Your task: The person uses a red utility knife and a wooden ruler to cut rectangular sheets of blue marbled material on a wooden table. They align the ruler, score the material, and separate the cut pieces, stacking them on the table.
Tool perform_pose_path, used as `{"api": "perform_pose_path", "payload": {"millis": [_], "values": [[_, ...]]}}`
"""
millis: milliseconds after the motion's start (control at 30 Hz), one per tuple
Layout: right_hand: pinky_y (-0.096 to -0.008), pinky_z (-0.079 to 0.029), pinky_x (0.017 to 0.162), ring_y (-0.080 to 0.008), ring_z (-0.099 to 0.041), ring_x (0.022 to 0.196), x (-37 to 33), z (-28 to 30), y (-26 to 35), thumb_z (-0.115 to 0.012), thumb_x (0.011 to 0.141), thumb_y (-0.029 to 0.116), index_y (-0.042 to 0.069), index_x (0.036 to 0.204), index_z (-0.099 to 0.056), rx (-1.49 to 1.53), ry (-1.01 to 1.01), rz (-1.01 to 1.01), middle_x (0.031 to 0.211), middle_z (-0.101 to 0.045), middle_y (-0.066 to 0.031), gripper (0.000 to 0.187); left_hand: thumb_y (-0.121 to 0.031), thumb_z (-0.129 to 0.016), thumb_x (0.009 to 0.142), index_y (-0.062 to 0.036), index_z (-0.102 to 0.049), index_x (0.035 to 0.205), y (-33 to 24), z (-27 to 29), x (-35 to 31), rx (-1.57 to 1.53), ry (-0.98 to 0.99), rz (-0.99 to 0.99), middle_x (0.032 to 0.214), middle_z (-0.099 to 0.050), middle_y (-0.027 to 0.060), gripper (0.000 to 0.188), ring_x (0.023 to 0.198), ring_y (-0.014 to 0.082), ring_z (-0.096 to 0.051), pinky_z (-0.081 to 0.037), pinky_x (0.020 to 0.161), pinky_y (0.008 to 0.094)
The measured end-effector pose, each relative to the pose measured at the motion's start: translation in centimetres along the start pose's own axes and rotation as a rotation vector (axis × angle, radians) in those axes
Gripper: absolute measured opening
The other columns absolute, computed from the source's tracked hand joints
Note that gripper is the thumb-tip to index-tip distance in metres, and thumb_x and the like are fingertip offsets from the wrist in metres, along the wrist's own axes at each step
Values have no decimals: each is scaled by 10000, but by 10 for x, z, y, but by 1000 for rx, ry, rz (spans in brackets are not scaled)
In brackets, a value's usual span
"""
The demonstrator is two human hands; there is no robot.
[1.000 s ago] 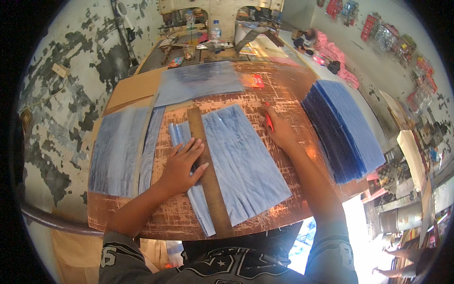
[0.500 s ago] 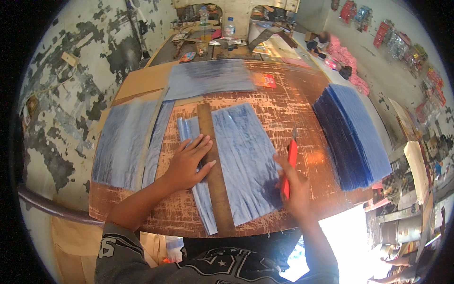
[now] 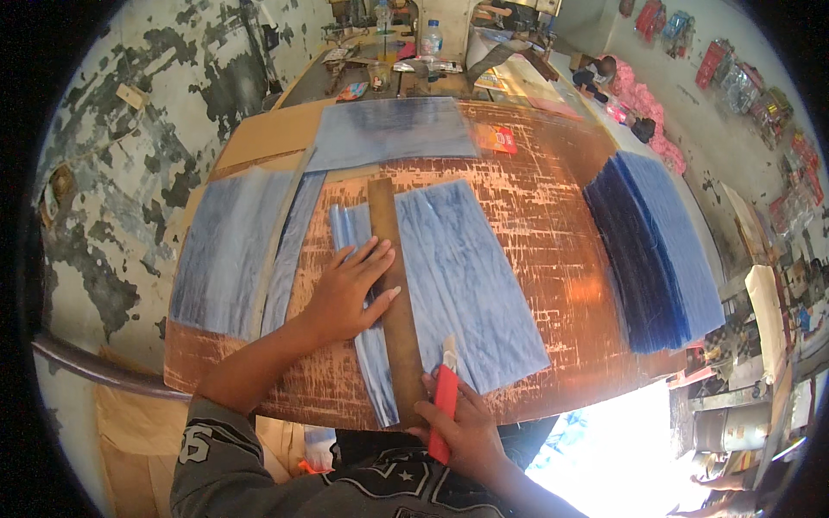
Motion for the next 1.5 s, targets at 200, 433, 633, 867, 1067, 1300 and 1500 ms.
{"api": "perform_pose_path", "payload": {"millis": [200,433,633,867,1067,1300,1500], "values": [[-570,-444,1194,-388,-593,1421,-17,-9,4,-882,863,331,120,1232,-711,-31,82,23,1531,-610,-229,458,-344,-664,1039,41,-599,1479,0,-1,-2,18,14,11,1577,-565,231,588,1536,382,-456,-324,1251,543],[-568,-424,1208,-378,-602,1418,-18,-12,3,-883,827,314,136,1205,-731,-72,84,25,1542,-602,-233,445,-324,-668,1039,40,-606,1470,0,-1,-1,33,-2,-12,1573,-574,222,567,1528,378,-468,-329,1248,541],[-572,-416,1209,-376,-619,1397,-18,-13,7,-885,819,303,147,1200,-730,-47,6,9,1541,-606,-226,440,-295,-679,1031,57,-648,1409,0,1,2,41,-18,-10,1506,-626,244,517,1484,397,-518,-367,1230,528],[-564,-414,1212,-359,-623,1398,-22,-17,1,-849,857,252,175,1208,-732,-95,-2,6,1549,-606,-208,378,-268,-697,1020,68,-679,1361,-2,5,2,61,-48,-23,1448,-663,256,479,1431,425,-563,-419,1200,532],[-568,-411,1217,-369,-615,1407,-21,-7,3,-795,898,179,187,1210,-746,-72,3,-26,1530,-624,-193,316,-243,-718,1006,53,-712,1331,-2,10,3,15,-67,-16,1412,-692,244,440,1386,408,-600,-444,1177,512],[-570,-446,1193,-381,-621,1398,-30,5,-9,-782,888,130,194,1202,-757,-75,-27,-32,1475,-662,-201,321,-234,-743,991,45,-712,1347,0,7,3,-60,-55,-24,1432,-681,245,453,1384,394,-604,-440,1180,506],[-552,-491,1132,-383,-630,1390,-35,9,-10,-781,865,123,180,1206,-743,-133,-69,-8,1454,-679,-203,349,-262,-723,1011,29,-672,1411,0,4,3,-36,7,-28,1483,-648,240,497,1467,363,-548,-369,1237,518]]}}
Point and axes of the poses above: each hand's wrist, its own x-axis towards the middle knuckle, its own z-axis out of the back of the hand, y = z × x, the point moved 8 cm from there along x, towards the middle knuckle
